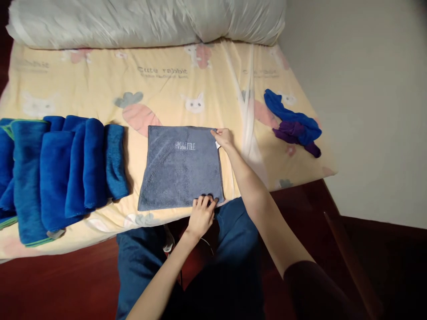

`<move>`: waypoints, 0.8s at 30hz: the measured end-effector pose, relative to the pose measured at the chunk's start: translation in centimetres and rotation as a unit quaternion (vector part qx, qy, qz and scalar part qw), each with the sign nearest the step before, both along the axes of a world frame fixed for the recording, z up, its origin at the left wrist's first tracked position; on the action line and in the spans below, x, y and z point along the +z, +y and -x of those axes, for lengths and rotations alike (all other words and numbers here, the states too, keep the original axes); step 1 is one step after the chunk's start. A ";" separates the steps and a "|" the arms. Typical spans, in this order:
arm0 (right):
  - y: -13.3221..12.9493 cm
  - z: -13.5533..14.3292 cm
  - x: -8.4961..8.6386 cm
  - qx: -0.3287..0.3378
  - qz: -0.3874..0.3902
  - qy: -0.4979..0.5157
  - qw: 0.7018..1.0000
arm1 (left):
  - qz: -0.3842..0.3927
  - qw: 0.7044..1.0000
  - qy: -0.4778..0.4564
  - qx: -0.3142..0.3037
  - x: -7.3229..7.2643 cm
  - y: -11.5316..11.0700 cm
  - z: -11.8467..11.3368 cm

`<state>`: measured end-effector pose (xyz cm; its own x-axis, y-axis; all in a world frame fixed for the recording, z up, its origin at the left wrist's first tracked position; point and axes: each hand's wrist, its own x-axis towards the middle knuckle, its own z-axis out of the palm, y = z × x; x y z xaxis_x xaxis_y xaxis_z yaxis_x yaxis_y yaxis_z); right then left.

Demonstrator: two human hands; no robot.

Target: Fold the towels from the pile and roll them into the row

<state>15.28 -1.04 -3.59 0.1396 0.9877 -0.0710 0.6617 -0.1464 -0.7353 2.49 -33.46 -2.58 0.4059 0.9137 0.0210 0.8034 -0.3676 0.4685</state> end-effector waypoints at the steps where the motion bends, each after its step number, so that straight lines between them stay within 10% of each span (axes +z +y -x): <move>1: 0.1 0.0 -0.2 -0.009 -0.008 -0.035 0.999 | 0.006 1.000 -0.002 0.000 0.0 0.1 0.0; 9: -1.7 0.2 -2.1 -0.065 -0.126 -0.166 0.976 | 0.100 0.992 -0.069 -0.041 3.3 2.7 1.8; 14: -1.6 0.0 -2.7 -0.044 -0.135 -0.160 0.977 | 0.011 0.990 -0.126 0.058 5.2 12.6 9.8; 19: 0.1 -1.1 -3.0 -0.023 -0.083 -0.112 0.990 | -0.059 0.970 -0.022 0.235 4.0 24.6 20.0; 24: 2.2 -3.0 -4.7 0.032 -0.045 0.033 0.998 | 0.043 0.969 -0.051 0.239 2.5 28.7 23.6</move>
<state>18.25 1.15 -8.24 0.0735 0.9972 0.0123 0.6174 -0.0358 -0.7858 -21.15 -4.75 -0.05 -0.0646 0.9968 -0.0466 0.8198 0.0797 0.5671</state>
